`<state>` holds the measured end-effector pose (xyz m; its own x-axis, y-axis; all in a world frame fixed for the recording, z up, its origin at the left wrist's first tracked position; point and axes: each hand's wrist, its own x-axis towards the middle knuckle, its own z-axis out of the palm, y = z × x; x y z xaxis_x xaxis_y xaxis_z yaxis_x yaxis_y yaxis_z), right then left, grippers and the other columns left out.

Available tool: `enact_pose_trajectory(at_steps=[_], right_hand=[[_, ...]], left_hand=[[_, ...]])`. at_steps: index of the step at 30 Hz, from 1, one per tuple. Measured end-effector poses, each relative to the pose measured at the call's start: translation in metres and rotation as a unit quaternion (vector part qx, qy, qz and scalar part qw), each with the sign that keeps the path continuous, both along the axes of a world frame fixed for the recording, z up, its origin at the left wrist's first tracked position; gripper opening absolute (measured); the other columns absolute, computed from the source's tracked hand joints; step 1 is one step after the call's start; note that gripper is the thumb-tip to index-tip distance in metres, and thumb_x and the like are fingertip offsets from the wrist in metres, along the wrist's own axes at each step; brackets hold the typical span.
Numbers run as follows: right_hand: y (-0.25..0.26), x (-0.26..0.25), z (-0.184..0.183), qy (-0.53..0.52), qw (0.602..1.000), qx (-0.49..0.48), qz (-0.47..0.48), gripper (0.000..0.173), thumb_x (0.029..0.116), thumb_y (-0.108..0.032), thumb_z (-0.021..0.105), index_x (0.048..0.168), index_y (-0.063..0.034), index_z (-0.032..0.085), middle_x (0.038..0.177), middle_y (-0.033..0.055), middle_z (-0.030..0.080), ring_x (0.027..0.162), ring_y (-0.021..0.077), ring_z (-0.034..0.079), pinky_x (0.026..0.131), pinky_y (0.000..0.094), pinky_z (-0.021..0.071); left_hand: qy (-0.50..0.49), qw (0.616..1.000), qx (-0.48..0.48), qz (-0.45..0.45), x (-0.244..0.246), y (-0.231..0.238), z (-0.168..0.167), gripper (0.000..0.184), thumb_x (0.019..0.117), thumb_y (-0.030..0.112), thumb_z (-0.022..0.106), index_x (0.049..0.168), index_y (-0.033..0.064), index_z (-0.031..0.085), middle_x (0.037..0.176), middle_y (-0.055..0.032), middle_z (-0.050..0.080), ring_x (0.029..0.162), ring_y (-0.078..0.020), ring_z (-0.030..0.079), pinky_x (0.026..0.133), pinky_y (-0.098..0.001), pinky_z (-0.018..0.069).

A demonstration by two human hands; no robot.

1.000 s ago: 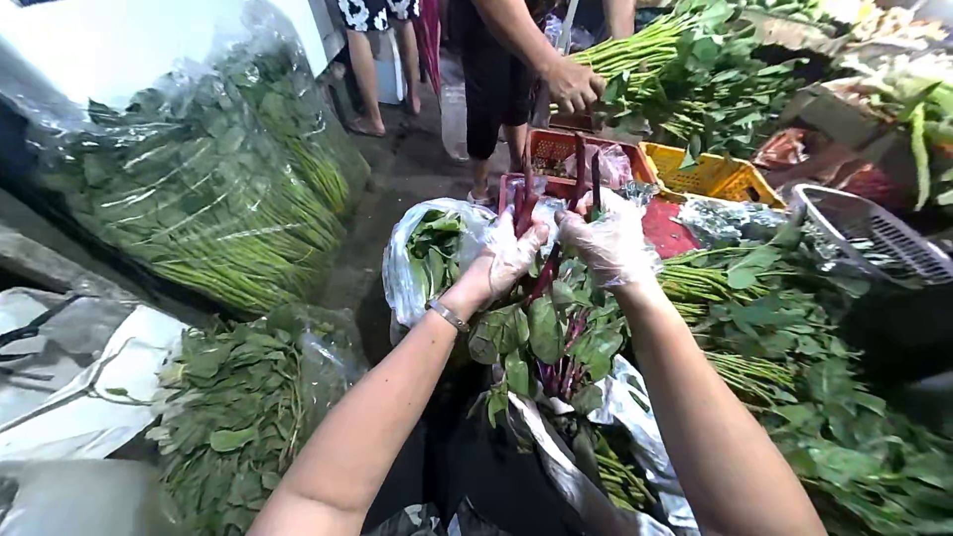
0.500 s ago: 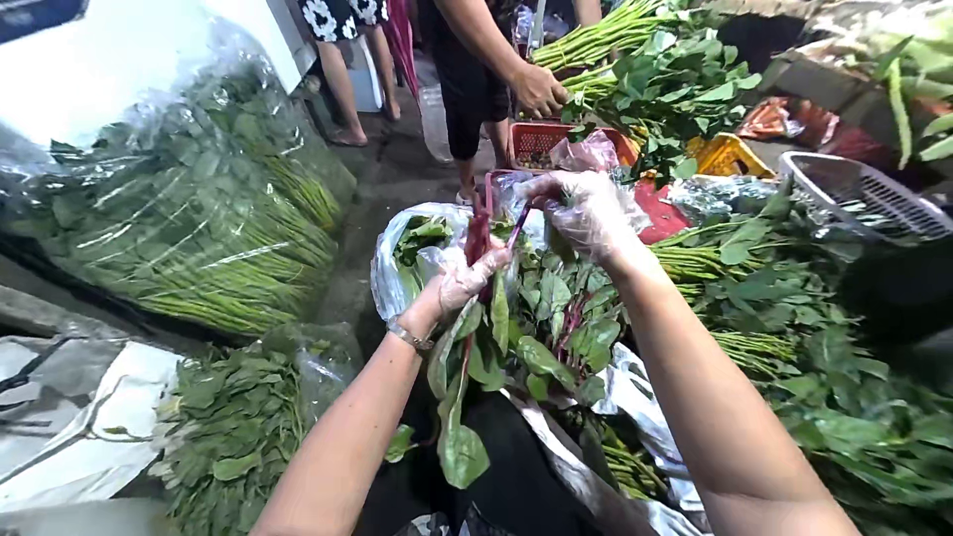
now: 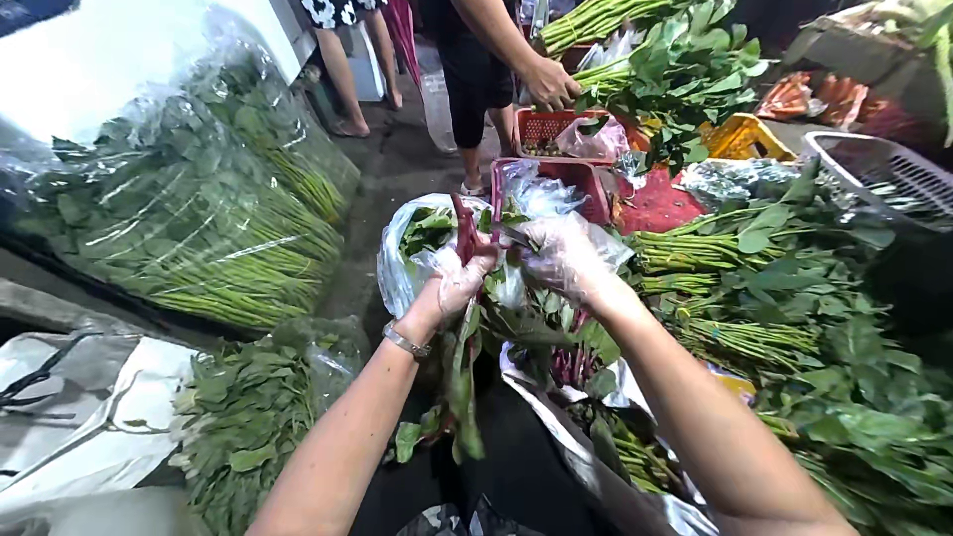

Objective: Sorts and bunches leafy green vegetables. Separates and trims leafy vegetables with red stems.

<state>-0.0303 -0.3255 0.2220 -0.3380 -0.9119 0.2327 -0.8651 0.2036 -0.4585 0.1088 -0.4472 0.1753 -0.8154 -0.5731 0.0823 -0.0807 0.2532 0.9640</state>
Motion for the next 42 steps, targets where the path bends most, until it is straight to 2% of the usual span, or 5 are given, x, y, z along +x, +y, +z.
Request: enact_pose_trajectory(at_steps=[8, 16, 25, 29, 42], right_hand=[[-0.022, -0.071, -0.006, 0.023, 0.985, 0.123, -0.119, 0.047, 0.1036, -0.021, 0.057, 0.149, -0.0139, 0.054, 0.138, 0.0266, 0.060, 0.129, 0.0461, 0.056, 0.107, 0.0667, 0.0401], [-0.039, -0.007, 0.007, -0.175, 0.982, -0.063, 0.032, 0.016, 0.0923, -0.016, 0.069, 0.091, 0.0000, 0.067, 0.078, 0.0066, 0.064, 0.072, 0.0132, 0.061, 0.070, 0.0356, 0.0519], [-0.021, -0.006, 0.020, -0.185, 0.956, -0.197, 0.117, 0.042, 0.0936, -0.009, 0.068, 0.133, 0.0032, 0.062, 0.108, 0.0108, 0.071, 0.090, 0.0076, 0.067, 0.084, 0.0250, 0.0565], [0.049, -0.033, -0.019, -0.068, 0.995, -0.072, 0.017, 0.018, 0.0935, -0.013, 0.068, 0.103, 0.0014, 0.073, 0.094, 0.0147, 0.073, 0.086, 0.0231, 0.070, 0.083, 0.0449, 0.0559], [0.126, -0.031, -0.184, 0.032, 0.990, -0.021, -0.132, 0.033, 0.0867, -0.004, 0.074, 0.117, -0.0173, 0.078, 0.117, 0.0251, 0.068, 0.087, 0.0440, 0.070, 0.074, 0.0643, 0.0553]], left_hand=[[0.028, 0.997, 0.055, -0.042, 0.008, -0.008, -0.011, 0.014, 0.1003, 0.021, 0.058, 0.112, 0.0146, 0.059, 0.082, 0.0081, 0.059, 0.069, 0.0012, 0.057, 0.063, -0.0172, 0.0498], [-0.074, 0.993, 0.056, -0.070, 0.011, -0.003, 0.005, 0.029, 0.1067, 0.034, 0.049, 0.122, 0.0110, 0.059, 0.090, 0.0044, 0.065, 0.076, -0.0007, 0.062, 0.069, -0.0204, 0.0538], [0.136, 0.985, 0.060, -0.089, 0.031, -0.031, 0.009, 0.023, 0.1052, 0.035, 0.053, 0.095, 0.0197, 0.065, 0.081, 0.0092, 0.068, 0.072, -0.0027, 0.065, 0.068, -0.0212, 0.0571], [0.239, 0.968, 0.057, -0.050, 0.061, -0.067, 0.017, 0.027, 0.1092, 0.031, 0.044, 0.090, 0.0274, 0.062, 0.083, 0.0128, 0.069, 0.092, -0.0091, 0.072, 0.095, -0.0353, 0.0591], [0.315, 0.936, 0.131, -0.089, 0.063, -0.073, 0.002, 0.021, 0.1086, 0.032, 0.045, 0.095, 0.0292, 0.061, 0.072, 0.0166, 0.058, 0.065, -0.0004, 0.059, 0.074, -0.0204, 0.0570]])
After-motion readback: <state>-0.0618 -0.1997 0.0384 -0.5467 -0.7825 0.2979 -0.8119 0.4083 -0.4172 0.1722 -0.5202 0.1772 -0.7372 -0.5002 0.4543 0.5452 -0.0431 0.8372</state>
